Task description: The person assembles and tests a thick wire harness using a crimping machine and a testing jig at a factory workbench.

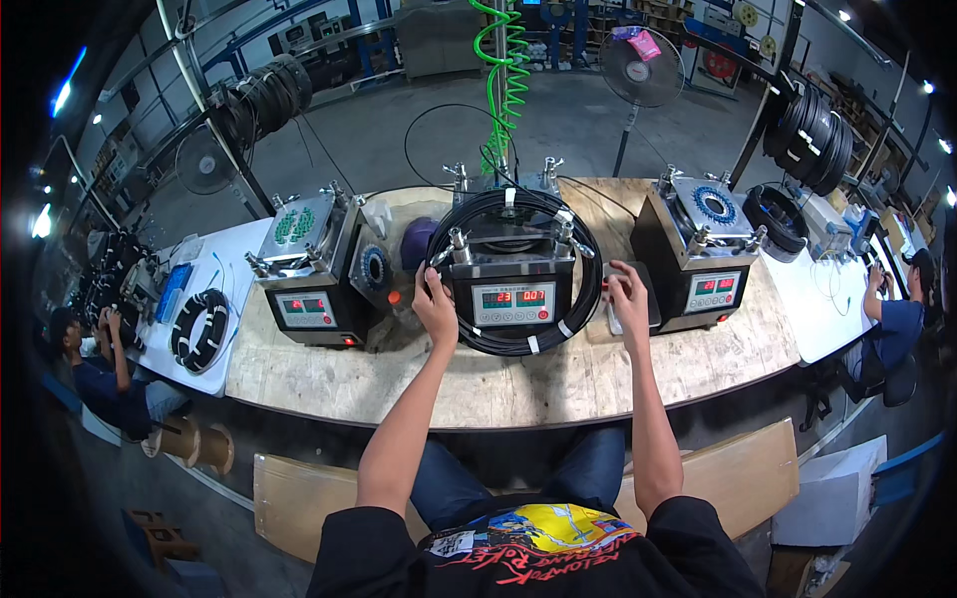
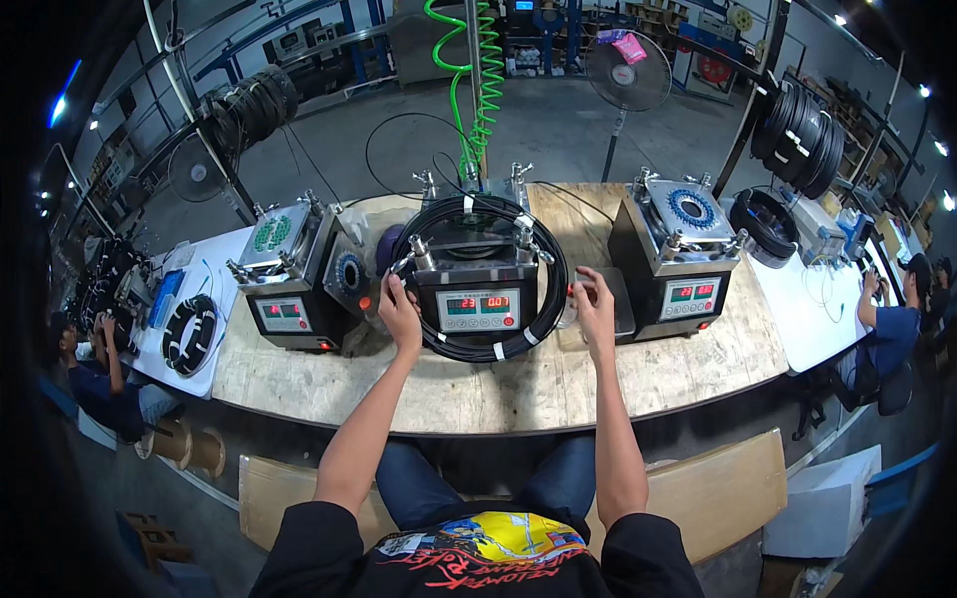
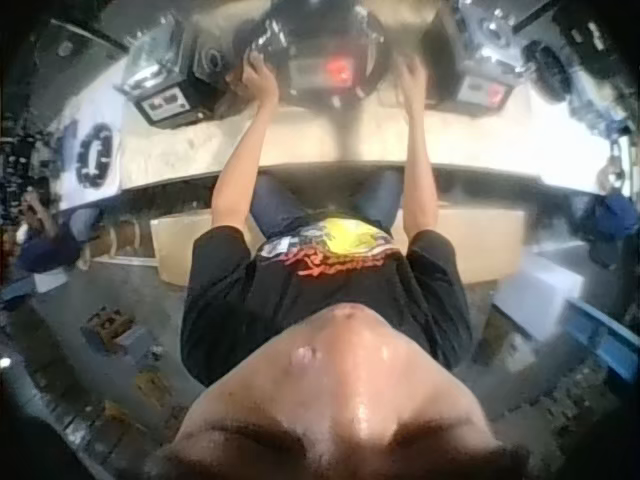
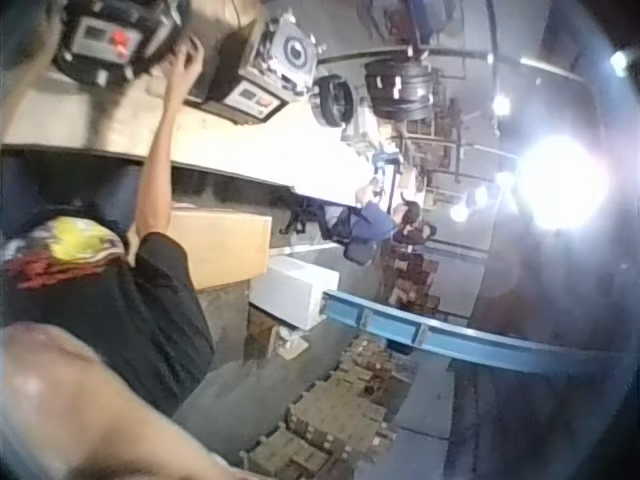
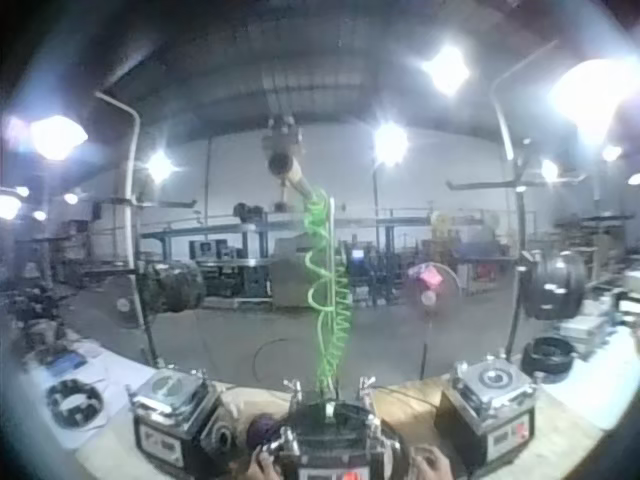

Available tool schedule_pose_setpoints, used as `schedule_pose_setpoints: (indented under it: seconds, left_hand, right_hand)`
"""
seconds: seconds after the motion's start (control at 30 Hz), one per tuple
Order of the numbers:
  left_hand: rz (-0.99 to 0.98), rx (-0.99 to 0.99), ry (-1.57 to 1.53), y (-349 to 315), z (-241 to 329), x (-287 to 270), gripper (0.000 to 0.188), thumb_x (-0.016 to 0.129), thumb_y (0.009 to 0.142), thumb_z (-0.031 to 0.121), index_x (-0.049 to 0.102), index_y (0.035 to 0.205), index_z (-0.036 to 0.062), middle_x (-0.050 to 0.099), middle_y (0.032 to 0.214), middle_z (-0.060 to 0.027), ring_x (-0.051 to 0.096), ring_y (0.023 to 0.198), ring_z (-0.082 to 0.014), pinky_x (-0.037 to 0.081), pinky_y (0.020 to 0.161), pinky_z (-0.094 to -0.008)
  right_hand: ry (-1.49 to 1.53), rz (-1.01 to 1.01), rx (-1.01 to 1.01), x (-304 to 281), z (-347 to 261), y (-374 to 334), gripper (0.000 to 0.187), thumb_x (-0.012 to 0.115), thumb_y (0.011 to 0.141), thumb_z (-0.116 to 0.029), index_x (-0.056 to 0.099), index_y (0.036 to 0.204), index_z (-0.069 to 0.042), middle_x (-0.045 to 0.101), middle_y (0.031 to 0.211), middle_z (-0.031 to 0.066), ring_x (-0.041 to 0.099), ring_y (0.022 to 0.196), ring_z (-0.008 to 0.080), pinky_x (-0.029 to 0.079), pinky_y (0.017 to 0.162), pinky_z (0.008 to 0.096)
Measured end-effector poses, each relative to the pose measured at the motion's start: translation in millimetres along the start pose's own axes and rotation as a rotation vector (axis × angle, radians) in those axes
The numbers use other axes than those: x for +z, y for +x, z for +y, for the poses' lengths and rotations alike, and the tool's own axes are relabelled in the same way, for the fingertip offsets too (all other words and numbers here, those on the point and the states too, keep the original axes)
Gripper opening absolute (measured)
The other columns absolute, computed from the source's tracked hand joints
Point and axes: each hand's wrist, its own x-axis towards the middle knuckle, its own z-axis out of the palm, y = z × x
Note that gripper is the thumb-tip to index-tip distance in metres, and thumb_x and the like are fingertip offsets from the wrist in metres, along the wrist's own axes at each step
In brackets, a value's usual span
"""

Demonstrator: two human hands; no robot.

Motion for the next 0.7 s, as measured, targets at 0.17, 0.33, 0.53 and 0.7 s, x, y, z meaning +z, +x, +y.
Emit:
schedule_pose_setpoints:
  seconds: [0.17, 0.33, 0.53, 0.7]
  left_hand:
    - [-0.122, 0.130, -0.005, 20.0, -0.8, -9.2, 0.048, 0.050, 0.108, 0.040, 0.062, 0.126, -0.0031, 0.061, 0.081, -0.0028, 0.052, 0.062, -0.0052, 0.040, 0.050, -0.0230]
    - [-0.128, 0.039, -0.129, 43.2, 29.7, -6.2, 0.052, 0.045, 0.108, 0.047, 0.065, 0.109, -0.0012, 0.058, 0.078, -0.0005, 0.055, 0.063, -0.0050, 0.047, 0.048, -0.0231]
    - [-0.308, -0.198, 0.063, 47.5, 44.6, 7.4, 0.057, 0.048, 0.106, 0.053, 0.067, 0.098, -0.0003, 0.047, 0.062, 0.0019, 0.050, 0.051, -0.0062, 0.042, 0.039, -0.0248]
    - [-0.206, -0.174, 0.109, 46.3, 47.3, 9.3, 0.061, 0.049, 0.108, 0.046, 0.061, 0.086, -0.0088, 0.048, 0.062, -0.0017, 0.040, 0.060, -0.0119, 0.037, 0.057, -0.0320]
  right_hand:
    - [-0.093, 0.189, -0.249, 17.6, -21.3, 25.4, 0.029, 0.055, 0.106, -0.021, 0.064, 0.122, 0.002, 0.066, 0.091, 0.0033, 0.059, 0.083, 0.0091, 0.049, 0.074, 0.0262]
    - [-0.174, 0.228, -0.352, 49.9, -57.2, 49.2, 0.033, 0.051, 0.108, -0.024, 0.066, 0.117, 0.004, 0.064, 0.083, 0.0071, 0.056, 0.077, 0.0112, 0.048, 0.071, 0.0298]
    - [-0.215, 0.168, -0.212, 58.3, -17.0, 81.0, 0.069, 0.037, 0.110, -0.051, 0.039, 0.071, 0.006, 0.031, 0.061, 0.0108, 0.031, 0.064, 0.0163, 0.028, 0.058, 0.0471]
    - [-0.260, 0.210, -0.222, 65.1, -20.8, 84.6, 0.071, 0.037, 0.110, -0.049, 0.041, 0.069, 0.009, 0.035, 0.058, 0.0180, 0.031, 0.061, 0.0208, 0.029, 0.058, 0.0489]
